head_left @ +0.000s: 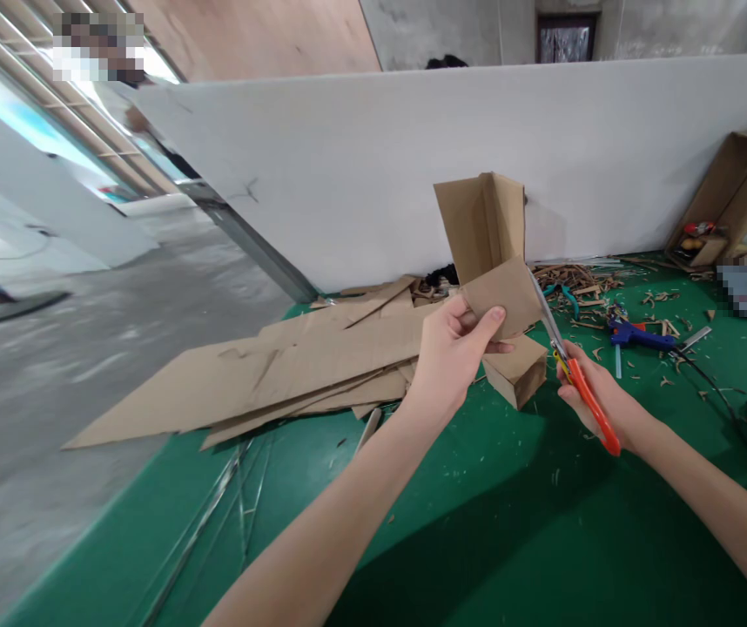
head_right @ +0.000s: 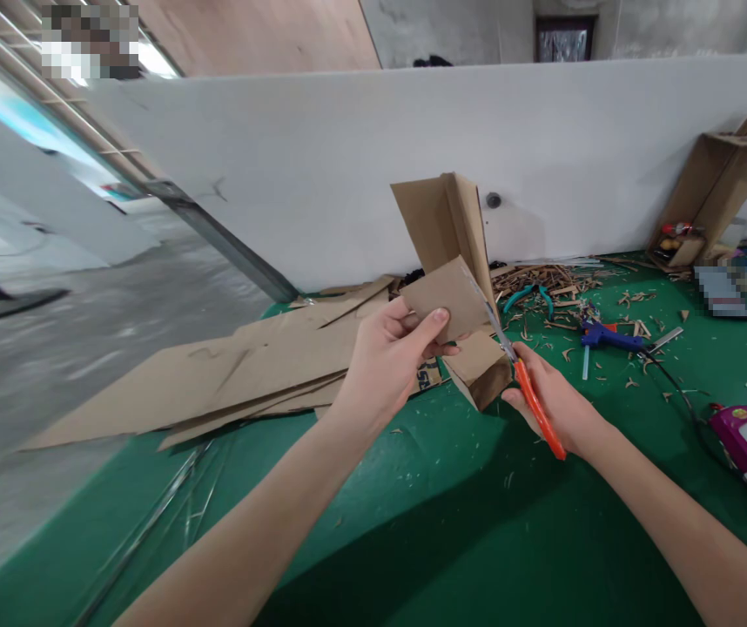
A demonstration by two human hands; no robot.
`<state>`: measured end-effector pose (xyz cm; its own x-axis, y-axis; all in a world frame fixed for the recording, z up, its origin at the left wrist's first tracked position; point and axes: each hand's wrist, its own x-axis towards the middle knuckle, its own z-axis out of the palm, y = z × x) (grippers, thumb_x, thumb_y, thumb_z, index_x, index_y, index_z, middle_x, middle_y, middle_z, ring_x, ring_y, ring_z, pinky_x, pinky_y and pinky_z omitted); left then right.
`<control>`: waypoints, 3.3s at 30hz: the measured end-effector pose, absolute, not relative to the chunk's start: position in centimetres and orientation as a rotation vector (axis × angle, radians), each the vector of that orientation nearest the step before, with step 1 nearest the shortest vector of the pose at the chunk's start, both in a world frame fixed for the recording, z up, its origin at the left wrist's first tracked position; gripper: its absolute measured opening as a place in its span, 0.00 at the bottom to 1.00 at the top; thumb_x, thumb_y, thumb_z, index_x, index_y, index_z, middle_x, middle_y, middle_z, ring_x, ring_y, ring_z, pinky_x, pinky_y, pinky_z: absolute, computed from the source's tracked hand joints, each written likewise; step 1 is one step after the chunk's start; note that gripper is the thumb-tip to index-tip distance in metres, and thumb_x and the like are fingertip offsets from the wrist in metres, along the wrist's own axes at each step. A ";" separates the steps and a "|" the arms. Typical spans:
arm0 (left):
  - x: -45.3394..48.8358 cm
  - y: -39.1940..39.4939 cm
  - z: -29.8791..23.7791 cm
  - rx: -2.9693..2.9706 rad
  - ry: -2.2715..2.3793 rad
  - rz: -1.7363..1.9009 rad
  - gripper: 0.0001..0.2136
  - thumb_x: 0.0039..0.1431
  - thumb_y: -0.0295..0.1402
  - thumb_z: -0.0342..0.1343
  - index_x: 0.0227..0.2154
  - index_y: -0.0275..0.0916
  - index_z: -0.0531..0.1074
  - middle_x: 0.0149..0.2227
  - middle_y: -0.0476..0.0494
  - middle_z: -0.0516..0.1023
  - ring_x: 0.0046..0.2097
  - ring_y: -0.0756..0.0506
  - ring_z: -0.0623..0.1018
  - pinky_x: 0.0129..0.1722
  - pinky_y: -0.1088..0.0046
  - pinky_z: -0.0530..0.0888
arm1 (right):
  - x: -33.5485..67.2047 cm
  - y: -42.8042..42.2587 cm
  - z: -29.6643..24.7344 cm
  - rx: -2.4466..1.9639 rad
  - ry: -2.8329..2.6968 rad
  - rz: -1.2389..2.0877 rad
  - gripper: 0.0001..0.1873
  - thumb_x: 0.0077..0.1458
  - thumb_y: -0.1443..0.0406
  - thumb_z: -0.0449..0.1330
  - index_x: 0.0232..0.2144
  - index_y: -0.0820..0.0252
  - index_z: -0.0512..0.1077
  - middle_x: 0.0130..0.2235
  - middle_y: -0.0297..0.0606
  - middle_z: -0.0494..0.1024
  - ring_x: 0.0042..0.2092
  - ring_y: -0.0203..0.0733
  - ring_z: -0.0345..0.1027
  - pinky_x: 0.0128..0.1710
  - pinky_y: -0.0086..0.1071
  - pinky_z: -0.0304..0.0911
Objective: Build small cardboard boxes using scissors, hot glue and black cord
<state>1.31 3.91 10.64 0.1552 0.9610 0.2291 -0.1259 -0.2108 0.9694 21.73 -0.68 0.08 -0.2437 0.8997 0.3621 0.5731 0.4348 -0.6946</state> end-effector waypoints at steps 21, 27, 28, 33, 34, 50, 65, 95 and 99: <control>1.8 3.2 10.7 1.453 0.913 1.227 0.16 0.56 0.36 0.63 0.46 0.37 0.76 0.41 0.40 0.84 0.36 0.44 0.84 0.29 0.74 0.81 | 21.3 -1.5 1.1 -1.124 -1.816 0.597 0.36 0.61 0.48 0.54 0.66 0.55 0.56 0.53 0.51 0.74 0.49 0.54 0.73 0.46 0.48 0.71; 1.8 3.1 10.6 1.458 0.902 1.222 0.15 0.56 0.36 0.62 0.46 0.38 0.76 0.40 0.41 0.84 0.35 0.44 0.84 0.28 0.74 0.80 | 21.2 -1.4 1.4 -1.242 -1.732 0.578 0.27 0.63 0.50 0.52 0.57 0.61 0.65 0.35 0.42 0.77 0.35 0.45 0.74 0.36 0.39 0.70; 1.8 3.1 10.6 1.458 0.901 1.217 0.15 0.56 0.36 0.62 0.45 0.38 0.77 0.41 0.41 0.84 0.36 0.44 0.84 0.28 0.74 0.80 | 21.2 -1.4 1.4 -1.264 -1.741 0.565 0.27 0.63 0.50 0.52 0.56 0.61 0.65 0.33 0.40 0.77 0.33 0.44 0.73 0.34 0.38 0.69; 1.8 3.2 10.6 1.443 0.905 1.211 0.16 0.55 0.37 0.64 0.45 0.37 0.77 0.40 0.40 0.84 0.36 0.43 0.84 0.28 0.74 0.79 | 21.2 -1.6 1.6 -1.326 -1.769 0.534 0.24 0.64 0.51 0.51 0.55 0.60 0.66 0.30 0.38 0.76 0.28 0.42 0.70 0.28 0.36 0.66; 1.8 3.2 10.6 1.442 0.904 1.209 0.15 0.54 0.37 0.64 0.44 0.37 0.77 0.40 0.40 0.84 0.36 0.43 0.84 0.28 0.74 0.79 | 21.2 -1.6 1.6 -1.317 -1.767 0.534 0.24 0.64 0.51 0.51 0.55 0.60 0.65 0.31 0.39 0.77 0.29 0.43 0.71 0.29 0.36 0.67; 2.5 2.9 10.4 1.407 0.892 1.185 0.16 0.54 0.36 0.63 0.45 0.37 0.77 0.41 0.40 0.83 0.39 0.43 0.83 0.28 0.75 0.80 | 21.2 -1.8 1.9 -1.271 -1.734 0.620 0.26 0.64 0.47 0.48 0.54 0.59 0.63 0.33 0.41 0.76 0.28 0.42 0.69 0.28 0.35 0.65; 2.3 2.9 10.7 1.409 0.904 1.174 0.15 0.53 0.35 0.63 0.44 0.36 0.77 0.41 0.40 0.83 0.37 0.45 0.82 0.28 0.75 0.80 | 21.0 -2.0 2.1 -1.281 -1.821 0.475 0.29 0.61 0.45 0.51 0.51 0.63 0.64 0.32 0.42 0.76 0.28 0.45 0.70 0.29 0.37 0.65; 3.2 4.3 10.1 1.445 0.834 1.148 0.17 0.55 0.33 0.61 0.48 0.34 0.75 0.41 0.39 0.83 0.38 0.45 0.82 0.28 0.76 0.79 | 20.5 -1.4 2.6 -1.574 -1.708 0.388 0.28 0.62 0.48 0.43 0.50 0.64 0.65 0.20 0.31 0.67 0.19 0.43 0.61 0.22 0.34 0.55; 3.5 4.5 10.1 1.438 0.826 1.155 0.16 0.56 0.33 0.61 0.47 0.34 0.75 0.41 0.38 0.83 0.39 0.44 0.82 0.27 0.76 0.79 | 20.5 -1.2 3.0 -1.615 -1.703 0.381 0.27 0.63 0.49 0.42 0.50 0.64 0.64 0.20 0.32 0.68 0.20 0.45 0.63 0.23 0.34 0.56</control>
<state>3.50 4.54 10.14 0.2915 0.9320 0.2153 -0.0974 -0.1950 0.9760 20.46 -1.23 2.97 0.0725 0.9487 0.3076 0.7270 0.1609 -0.6675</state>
